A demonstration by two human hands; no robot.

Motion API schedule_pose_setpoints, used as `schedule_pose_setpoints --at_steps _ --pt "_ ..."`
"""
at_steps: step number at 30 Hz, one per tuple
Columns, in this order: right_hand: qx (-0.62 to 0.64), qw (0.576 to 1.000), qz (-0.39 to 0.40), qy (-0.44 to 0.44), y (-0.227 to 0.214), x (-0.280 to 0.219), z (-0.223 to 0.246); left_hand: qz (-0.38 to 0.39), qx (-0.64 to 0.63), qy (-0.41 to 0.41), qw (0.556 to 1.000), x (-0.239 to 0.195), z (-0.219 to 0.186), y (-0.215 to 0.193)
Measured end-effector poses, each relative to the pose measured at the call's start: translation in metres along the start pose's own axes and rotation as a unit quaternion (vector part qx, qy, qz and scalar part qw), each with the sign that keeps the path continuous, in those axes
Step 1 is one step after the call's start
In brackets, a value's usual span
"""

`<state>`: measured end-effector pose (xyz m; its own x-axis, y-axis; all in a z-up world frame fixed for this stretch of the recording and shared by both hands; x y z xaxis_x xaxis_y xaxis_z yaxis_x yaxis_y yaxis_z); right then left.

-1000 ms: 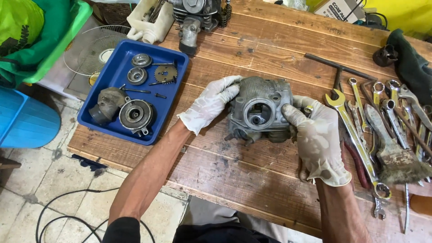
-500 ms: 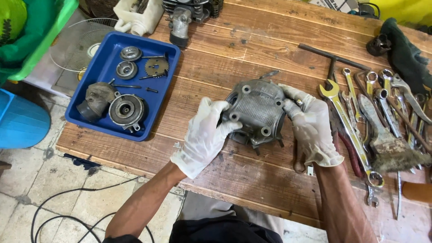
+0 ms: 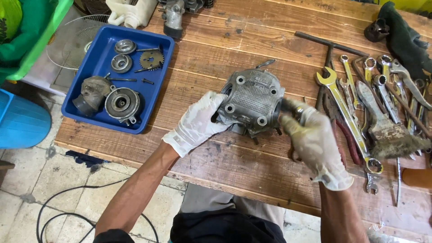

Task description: Cleaning a motorcycle cylinder head using a scraping tool and a cloth on a workbench.

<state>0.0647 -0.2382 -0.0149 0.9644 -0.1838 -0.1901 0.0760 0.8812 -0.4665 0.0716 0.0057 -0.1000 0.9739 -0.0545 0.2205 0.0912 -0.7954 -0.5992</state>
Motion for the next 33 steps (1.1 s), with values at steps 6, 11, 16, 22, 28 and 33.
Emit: schedule_pose_setpoints --at_steps 6,11,16,22,28,33 --pt "0.007 0.999 0.036 -0.010 0.005 0.003 -0.007 -0.084 -0.034 0.102 0.991 0.005 -0.027 -0.012" --pt "0.058 0.994 0.003 -0.091 -0.005 0.017 0.001 -0.066 -0.126 -0.047 0.989 0.029 -0.051 -0.026" --pt "0.111 0.990 -0.001 -0.089 -0.013 0.008 0.008 -0.075 -0.099 -0.062 0.990 0.050 -0.044 -0.026" --pt "0.256 0.966 -0.025 -0.006 0.007 -0.010 -0.015 -0.077 -0.088 -0.035 0.993 0.041 -0.031 -0.045" --pt "0.418 0.900 -0.023 0.119 0.054 -0.039 -0.032 0.002 -0.150 -0.053 0.987 0.027 0.018 -0.047" --pt "0.402 0.910 -0.039 0.096 0.066 -0.047 -0.032 0.007 -0.184 -0.048 0.982 0.022 0.027 -0.049"
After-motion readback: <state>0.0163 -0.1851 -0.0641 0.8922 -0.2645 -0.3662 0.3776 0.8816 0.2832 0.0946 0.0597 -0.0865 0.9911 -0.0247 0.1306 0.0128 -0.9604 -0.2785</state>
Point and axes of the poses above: each hand's wrist, its own x-axis towards the middle knuckle, its own y-axis out of the palm, z = x × y, the point moved 5 cm from there along x, towards the middle knuckle, and after that the axes turned 7 degrees about -z, right-handed, at the moved point
